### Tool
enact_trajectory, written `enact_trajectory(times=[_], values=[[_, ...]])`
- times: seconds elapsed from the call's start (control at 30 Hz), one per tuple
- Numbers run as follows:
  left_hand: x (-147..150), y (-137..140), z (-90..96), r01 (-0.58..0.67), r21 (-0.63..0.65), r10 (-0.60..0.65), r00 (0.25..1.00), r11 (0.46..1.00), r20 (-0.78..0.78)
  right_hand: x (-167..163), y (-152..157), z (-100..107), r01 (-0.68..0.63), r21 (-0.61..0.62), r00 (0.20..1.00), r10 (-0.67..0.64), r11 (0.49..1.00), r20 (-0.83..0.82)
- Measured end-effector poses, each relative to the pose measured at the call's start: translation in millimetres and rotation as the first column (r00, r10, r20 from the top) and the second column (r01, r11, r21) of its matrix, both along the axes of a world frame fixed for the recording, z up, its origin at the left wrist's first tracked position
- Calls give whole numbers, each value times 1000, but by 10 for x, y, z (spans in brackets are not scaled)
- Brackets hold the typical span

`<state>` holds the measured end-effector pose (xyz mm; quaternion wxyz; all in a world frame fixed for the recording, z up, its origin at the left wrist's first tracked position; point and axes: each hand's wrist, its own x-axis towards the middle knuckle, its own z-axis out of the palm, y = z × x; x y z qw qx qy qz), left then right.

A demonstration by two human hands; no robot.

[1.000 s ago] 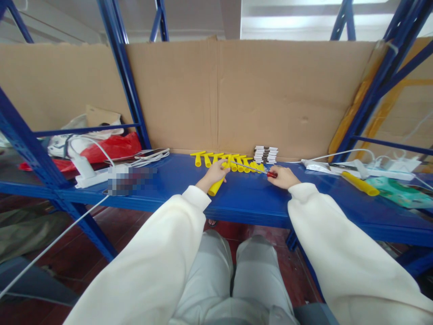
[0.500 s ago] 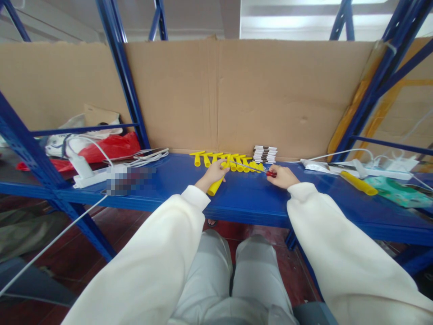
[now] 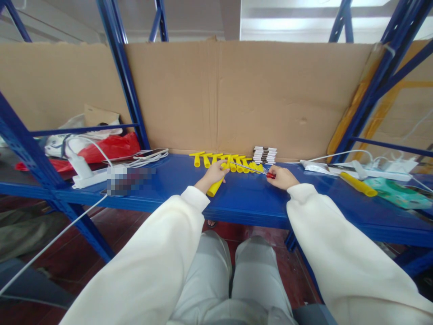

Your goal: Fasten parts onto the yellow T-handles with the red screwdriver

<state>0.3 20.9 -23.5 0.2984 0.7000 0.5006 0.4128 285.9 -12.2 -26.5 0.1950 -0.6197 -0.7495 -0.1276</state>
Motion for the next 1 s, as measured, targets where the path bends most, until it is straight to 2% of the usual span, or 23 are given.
enact_trajectory(times=[0.2,0.7,1.0], values=[[0,6,-5,-6,1,6,1000,1000,-11,-39,-44,35,17,-1,999,-16,1000,30],[-19,57,-28,13,-18,-13,1000,1000,7,56,-7,9,10,-24,999,-11,1000,-32],[9,-58,44,-4,-32,3,999,999,-35,127,-25,54,-96,-209,986,65,973,-151]])
